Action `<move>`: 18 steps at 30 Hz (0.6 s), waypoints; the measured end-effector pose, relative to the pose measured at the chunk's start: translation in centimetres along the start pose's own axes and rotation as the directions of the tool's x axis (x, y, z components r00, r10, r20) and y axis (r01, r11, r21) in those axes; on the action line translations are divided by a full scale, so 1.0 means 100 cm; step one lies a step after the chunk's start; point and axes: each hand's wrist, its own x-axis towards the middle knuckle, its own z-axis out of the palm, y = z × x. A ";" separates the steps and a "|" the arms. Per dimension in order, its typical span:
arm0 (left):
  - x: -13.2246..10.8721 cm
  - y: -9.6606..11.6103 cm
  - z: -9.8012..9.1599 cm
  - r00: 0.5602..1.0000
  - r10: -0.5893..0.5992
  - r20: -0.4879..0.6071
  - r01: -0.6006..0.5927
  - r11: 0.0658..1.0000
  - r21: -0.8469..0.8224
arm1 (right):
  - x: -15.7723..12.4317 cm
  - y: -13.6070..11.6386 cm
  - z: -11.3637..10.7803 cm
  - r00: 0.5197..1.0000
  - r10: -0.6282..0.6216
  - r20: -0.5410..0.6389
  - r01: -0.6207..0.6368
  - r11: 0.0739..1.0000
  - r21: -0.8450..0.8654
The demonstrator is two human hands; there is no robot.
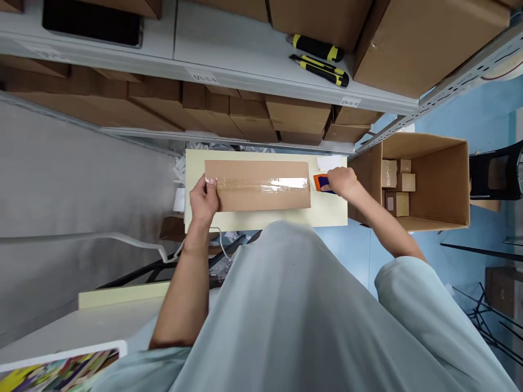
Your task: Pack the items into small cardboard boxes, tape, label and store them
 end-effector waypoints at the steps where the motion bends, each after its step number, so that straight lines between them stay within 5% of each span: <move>1: 0.000 -0.002 0.000 1.000 -0.001 -0.004 0.001 1.000 0.008 | -0.003 -0.005 0.004 0.999 0.043 -0.030 -0.043 0.999 -0.006; 5: 0.002 -0.005 -0.003 0.998 -0.039 -0.039 0.041 0.999 0.036 | -0.020 -0.003 0.017 0.980 0.158 -0.123 -0.147 0.985 0.094; 8: 0.004 0.016 0.002 0.987 0.032 -0.156 -0.025 0.999 0.046 | -0.035 0.009 0.013 0.950 0.177 -0.259 -0.139 0.978 0.159; 11: 0.001 0.072 0.017 0.941 0.263 -0.215 -0.271 0.962 -0.011 | -0.047 0.015 -0.010 0.901 0.193 -0.389 -0.109 0.968 0.227; 14: -0.003 0.147 0.032 0.836 0.525 -0.162 -0.539 0.840 -0.060 | -0.051 0.008 -0.047 0.858 0.156 -0.489 -0.027 0.965 0.260; 18: 0.011 0.220 0.040 0.711 0.677 -0.190 -0.698 0.712 -0.077 | -0.039 -0.015 -0.105 0.801 -0.004 -0.599 0.153 0.969 0.197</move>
